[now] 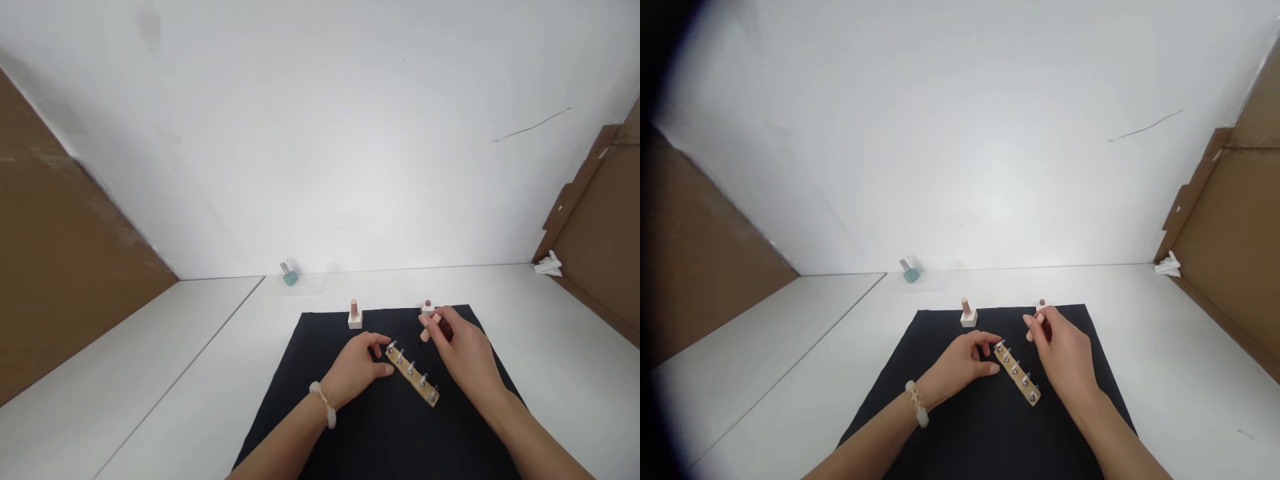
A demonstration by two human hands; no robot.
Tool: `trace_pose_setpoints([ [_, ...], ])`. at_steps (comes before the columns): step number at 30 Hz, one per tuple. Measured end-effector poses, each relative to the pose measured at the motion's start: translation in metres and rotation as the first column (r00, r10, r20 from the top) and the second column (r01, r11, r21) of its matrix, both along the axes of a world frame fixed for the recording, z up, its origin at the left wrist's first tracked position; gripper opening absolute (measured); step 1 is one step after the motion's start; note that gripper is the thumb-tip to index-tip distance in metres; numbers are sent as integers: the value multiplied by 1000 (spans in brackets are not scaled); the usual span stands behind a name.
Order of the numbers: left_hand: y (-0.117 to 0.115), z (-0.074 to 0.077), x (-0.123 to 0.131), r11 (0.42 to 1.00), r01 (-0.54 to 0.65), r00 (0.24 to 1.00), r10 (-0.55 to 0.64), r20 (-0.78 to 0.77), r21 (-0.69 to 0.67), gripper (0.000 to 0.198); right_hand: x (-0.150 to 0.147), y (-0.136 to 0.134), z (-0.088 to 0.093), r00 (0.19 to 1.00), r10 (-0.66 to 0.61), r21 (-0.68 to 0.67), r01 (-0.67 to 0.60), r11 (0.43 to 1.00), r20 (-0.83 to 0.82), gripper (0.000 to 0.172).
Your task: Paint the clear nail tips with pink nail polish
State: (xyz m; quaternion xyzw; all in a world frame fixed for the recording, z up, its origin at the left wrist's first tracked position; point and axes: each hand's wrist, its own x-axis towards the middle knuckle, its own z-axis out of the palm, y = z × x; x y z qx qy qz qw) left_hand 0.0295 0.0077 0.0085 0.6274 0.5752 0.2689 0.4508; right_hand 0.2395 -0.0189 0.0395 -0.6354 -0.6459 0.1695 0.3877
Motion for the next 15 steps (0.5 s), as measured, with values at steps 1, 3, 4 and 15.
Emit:
trace_pose_setpoints([
  [1,5,0,1,999,34,999,-34,7,-16,42,1,0,0,1000,5,-1,-5,1000,-17,35],
  [3,10,0,2,996,80,997,-80,9,-37,35,0,1,1,998,23,-9,-24,1000,-60,36],
  [4,10,0,1,995,93,996,-93,2,-42,29,-1,1,1,996,37,-18,-39,999,-87,37],
  [15,-30,11,-17,992,124,982,-124,-146,-6,15,-21,-6,-6,922,275,-197,-333,922,-273,33],
])
